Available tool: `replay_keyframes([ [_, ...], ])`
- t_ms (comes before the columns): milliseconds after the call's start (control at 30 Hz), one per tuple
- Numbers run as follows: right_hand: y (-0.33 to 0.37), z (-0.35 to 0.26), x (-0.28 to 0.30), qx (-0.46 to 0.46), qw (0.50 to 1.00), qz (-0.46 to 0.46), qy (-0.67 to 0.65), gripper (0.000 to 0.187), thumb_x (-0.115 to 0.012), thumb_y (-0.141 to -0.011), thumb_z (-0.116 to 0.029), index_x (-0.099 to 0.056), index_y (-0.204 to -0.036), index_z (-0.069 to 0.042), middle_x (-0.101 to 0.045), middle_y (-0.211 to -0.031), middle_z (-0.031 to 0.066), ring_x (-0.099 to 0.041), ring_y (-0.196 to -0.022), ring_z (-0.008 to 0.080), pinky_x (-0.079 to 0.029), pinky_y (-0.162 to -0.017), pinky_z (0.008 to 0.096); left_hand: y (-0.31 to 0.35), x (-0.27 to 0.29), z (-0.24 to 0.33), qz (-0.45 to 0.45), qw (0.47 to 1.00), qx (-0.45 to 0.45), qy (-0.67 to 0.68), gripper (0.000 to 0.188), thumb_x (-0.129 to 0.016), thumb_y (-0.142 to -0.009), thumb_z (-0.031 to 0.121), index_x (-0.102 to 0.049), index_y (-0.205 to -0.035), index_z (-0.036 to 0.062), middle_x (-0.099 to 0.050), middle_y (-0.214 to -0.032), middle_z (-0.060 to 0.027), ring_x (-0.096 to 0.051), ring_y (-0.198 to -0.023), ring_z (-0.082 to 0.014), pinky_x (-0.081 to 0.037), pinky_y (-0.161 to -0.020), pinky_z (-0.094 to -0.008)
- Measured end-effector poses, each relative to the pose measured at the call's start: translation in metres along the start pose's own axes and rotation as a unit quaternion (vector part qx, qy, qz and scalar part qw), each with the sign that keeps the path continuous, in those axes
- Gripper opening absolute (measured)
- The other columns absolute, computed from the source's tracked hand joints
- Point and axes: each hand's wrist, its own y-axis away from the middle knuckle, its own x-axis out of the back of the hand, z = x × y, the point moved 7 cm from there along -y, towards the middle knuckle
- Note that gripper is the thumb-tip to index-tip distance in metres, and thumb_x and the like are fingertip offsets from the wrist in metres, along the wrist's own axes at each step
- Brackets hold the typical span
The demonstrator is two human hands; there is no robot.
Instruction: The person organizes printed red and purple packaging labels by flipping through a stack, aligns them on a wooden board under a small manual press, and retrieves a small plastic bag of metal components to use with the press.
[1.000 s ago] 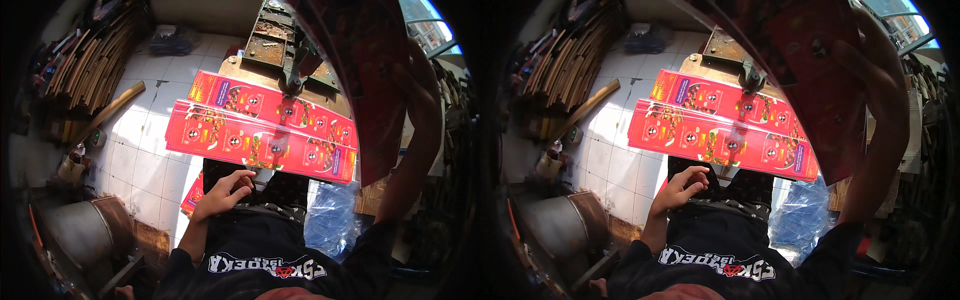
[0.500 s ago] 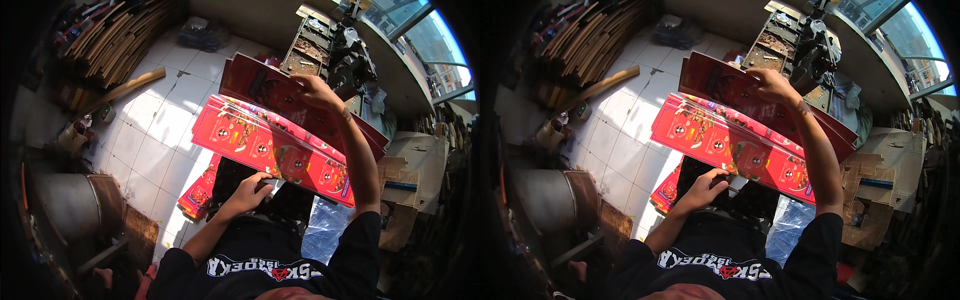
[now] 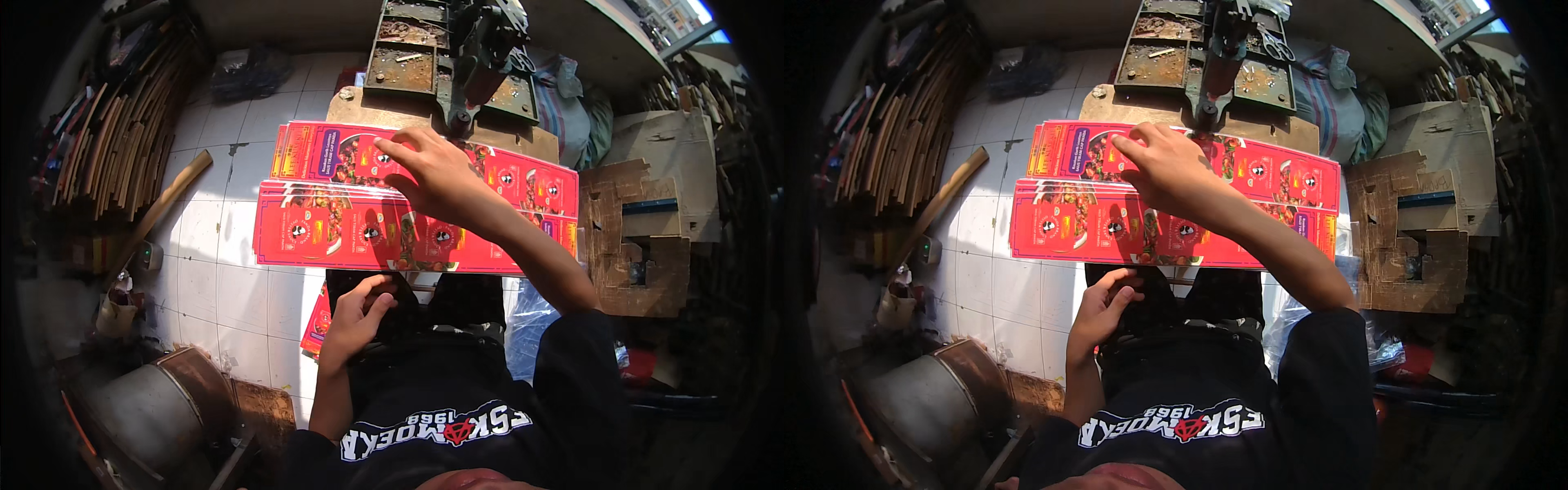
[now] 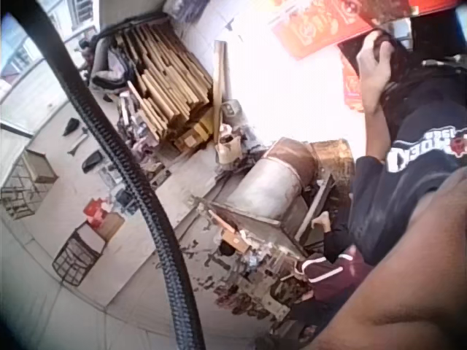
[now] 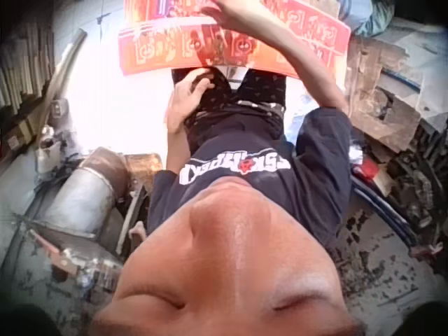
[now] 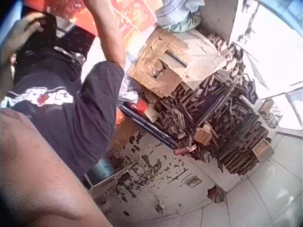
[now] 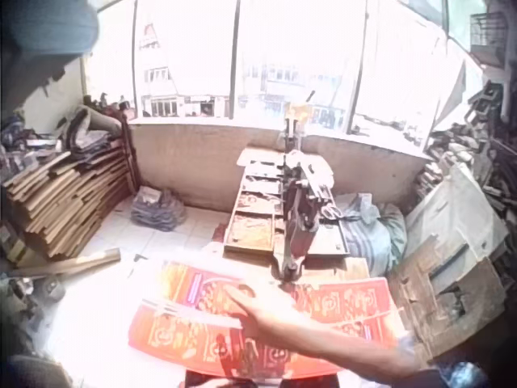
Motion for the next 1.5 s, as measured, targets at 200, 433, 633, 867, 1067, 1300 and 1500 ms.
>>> replay_keyframes([
  [200, 0.145, 0.013, 0.068, -0.221, 0.96, 0.169, -0.031, 0.042, -0.073, -0.08, -0.018, -0.061, -0.119, -0.007, -0.062, -0.11, 0.0134, -0.058, -0.104, 0.0307, -0.049, -0.086, 0.0413, 0.047, 0.104, 0.047, 0.181, 0.949, -0.256, -0.024, 0.031, -0.051, -0.098, 0.012, -0.053, -0.125, -0.0031, -0.065, -0.104, -0.0167, -0.066, -0.091, -0.0207, -0.052, -0.084, -0.0322],
  [433, 0.323, 0.099, 0.07, -0.606, 0.755, 0.214, 0.132, 0.062, -0.071, -0.084, -0.034, -0.05, -0.132, 0.0, -0.052, -0.129, 0.0222, -0.05, -0.119, 0.0365, -0.042, -0.098, 0.0409, -0.002, 0.157, 0.066, 0.395, 0.827, -0.117, -0.383, 0.043, -0.05, -0.098, 0.019, -0.046, -0.135, -0.0017, -0.052, -0.133, -0.0198, -0.051, -0.122, -0.0307, -0.037, -0.104, -0.0391],
  [633, 0.371, 0.084, 0.045, -0.618, 0.706, 0.343, -0.039, 0.064, -0.071, -0.085, -0.029, -0.046, -0.132, 0.008, -0.054, -0.119, 0.0238, -0.057, -0.109, 0.0291, -0.045, -0.094, 0.0375, -0.02, 0.148, 0.059, 0.347, 0.849, -0.085, -0.39, 0.048, -0.053, -0.097, 0.013, -0.04, -0.14, -0.0031, -0.049, -0.138, -0.0212, -0.052, -0.122, -0.0272, -0.043, -0.1, -0.0352],
  [867, 0.378, 0.088, 0.042, -0.636, 0.656, 0.355, -0.196, 0.032, -0.065, -0.09, -0.016, -0.058, -0.111, 0.007, -0.07, -0.089, 0.0131, -0.065, -0.072, 0.0108, -0.049, -0.059, 0.0235, -0.021, 0.15, 0.059, 0.32, 0.872, -0.09, -0.361, 0.047, -0.051, -0.097, 0.009, -0.04, -0.14, -0.0036, -0.048, -0.139, -0.0198, -0.051, -0.123, -0.0251, -0.042, -0.101, -0.0346],
  [1067, 0.379, 0.08, 0.044, -0.598, 0.654, 0.377, -0.268, 0.03, -0.06, -0.09, -0.008, -0.054, -0.116, 0.005, -0.069, -0.076, 0.0092, -0.065, -0.07, 0.0079, -0.048, -0.057, 0.0217, -0.018, 0.165, 0.056, 0.317, 0.864, -0.088, -0.381, 0.046, -0.052, -0.095, 0.008, -0.043, -0.138, -0.003, -0.052, -0.134, -0.0183, -0.055, -0.117, -0.0227, -0.045, -0.096, -0.0335],
  [1300, 0.366, 0.086, 0.05, -0.638, 0.654, 0.334, -0.231, 0.028, -0.06, -0.094, -0.013, -0.052, -0.113, 0.006, -0.069, -0.075, 0.0106, -0.063, -0.061, 0.0086, -0.048, -0.053, 0.0212, -0.016, 0.167, 0.056, 0.33, 0.864, -0.075, -0.373, 0.044, -0.055, -0.093, 0.01, -0.048, -0.135, -0.0026, -0.057, -0.127, -0.0164, -0.058, -0.109, -0.0217, -0.046, -0.092, -0.033],
  [1500, 0.384, 0.055, 0.047, -0.645, 0.638, 0.353, -0.228, 0.023, -0.061, -0.093, -0.012, -0.057, -0.107, 0.006, -0.07, -0.08, 0.0115, -0.065, -0.066, 0.0093, -0.051, -0.059, 0.0217, -0.014, 0.176, 0.05, 0.322, 0.869, -0.102, -0.362, 0.043, -0.056, -0.092, 0.011, -0.05, -0.132, -0.0029, -0.058, -0.123, -0.0156, -0.058, -0.107, -0.0215, -0.046, -0.092, -0.0323],
])
